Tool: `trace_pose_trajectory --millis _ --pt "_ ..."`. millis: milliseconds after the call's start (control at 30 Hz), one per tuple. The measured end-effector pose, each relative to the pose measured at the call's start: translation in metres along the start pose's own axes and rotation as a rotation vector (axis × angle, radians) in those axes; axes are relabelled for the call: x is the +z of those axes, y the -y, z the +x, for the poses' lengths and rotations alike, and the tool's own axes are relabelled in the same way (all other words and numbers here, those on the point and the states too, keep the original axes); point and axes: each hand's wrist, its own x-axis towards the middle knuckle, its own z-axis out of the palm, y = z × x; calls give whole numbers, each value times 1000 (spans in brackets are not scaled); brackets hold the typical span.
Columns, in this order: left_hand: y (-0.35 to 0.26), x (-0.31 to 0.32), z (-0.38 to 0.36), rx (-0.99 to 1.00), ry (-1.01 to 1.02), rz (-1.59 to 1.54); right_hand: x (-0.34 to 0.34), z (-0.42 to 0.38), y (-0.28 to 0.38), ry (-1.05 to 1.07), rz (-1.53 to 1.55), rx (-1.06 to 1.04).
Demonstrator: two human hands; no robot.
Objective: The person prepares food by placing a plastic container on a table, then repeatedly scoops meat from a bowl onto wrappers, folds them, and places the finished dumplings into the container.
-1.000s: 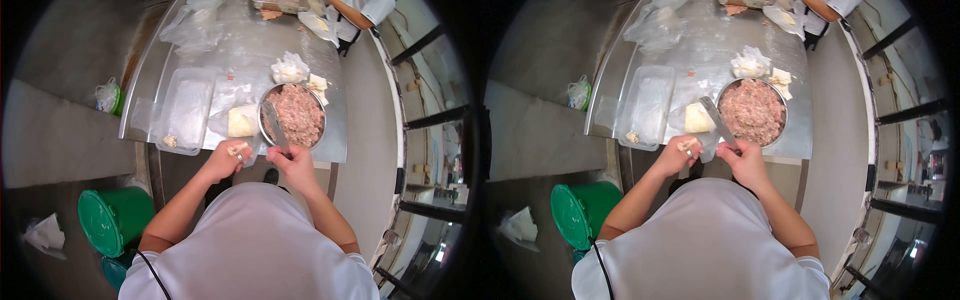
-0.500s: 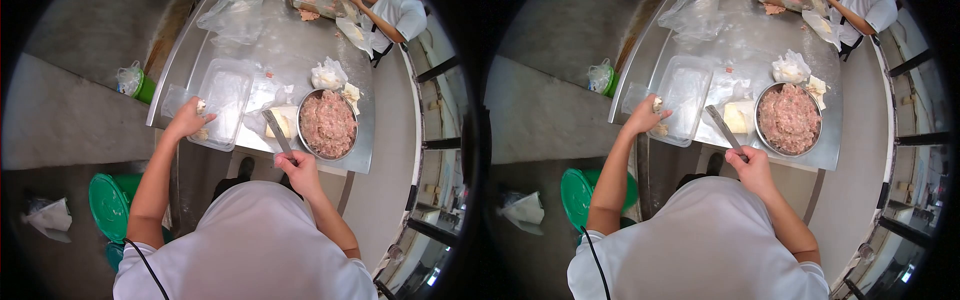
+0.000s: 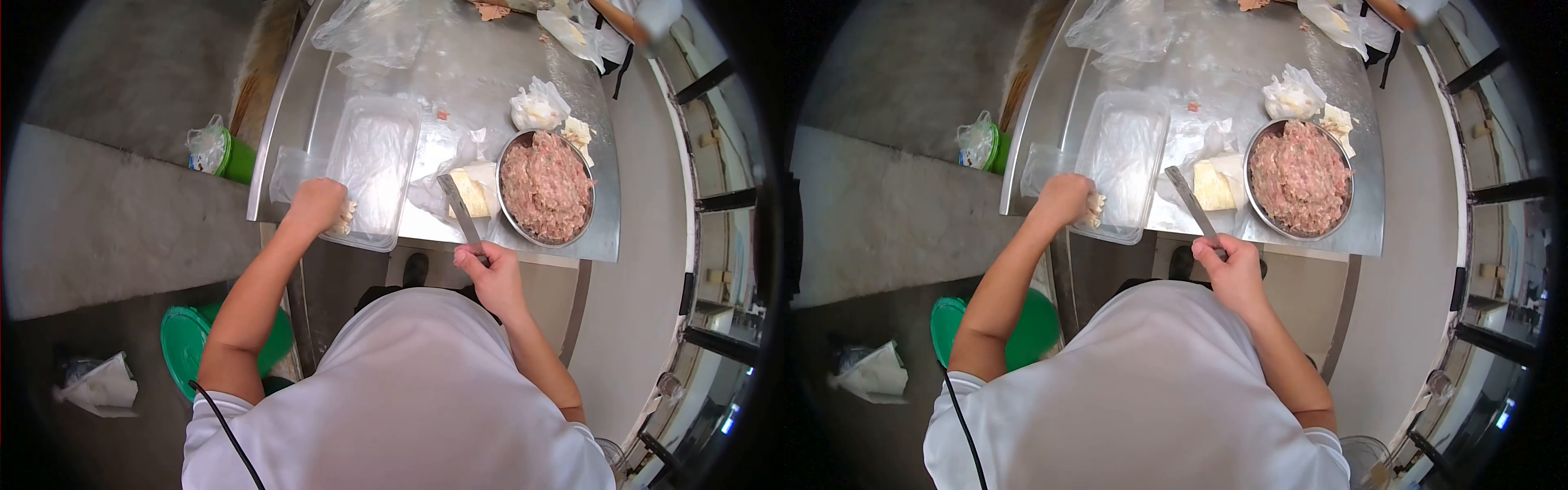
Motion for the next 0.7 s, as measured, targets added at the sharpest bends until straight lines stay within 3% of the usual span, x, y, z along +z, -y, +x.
trace_pose_trajectory --millis 167,367,500,700 --pt "2 1 0 9 -36 -12 12 15 5 23 -69 32" --pt "6 -7 -5 78 -42 4 35 35 6 68 -109 -71" --pt "3 -28 -19 86 -296 -271 39 40 11 100 -150 -75" --pt "-31 -137 -44 129 -676 -497 33 44 23 68 -80 -140"
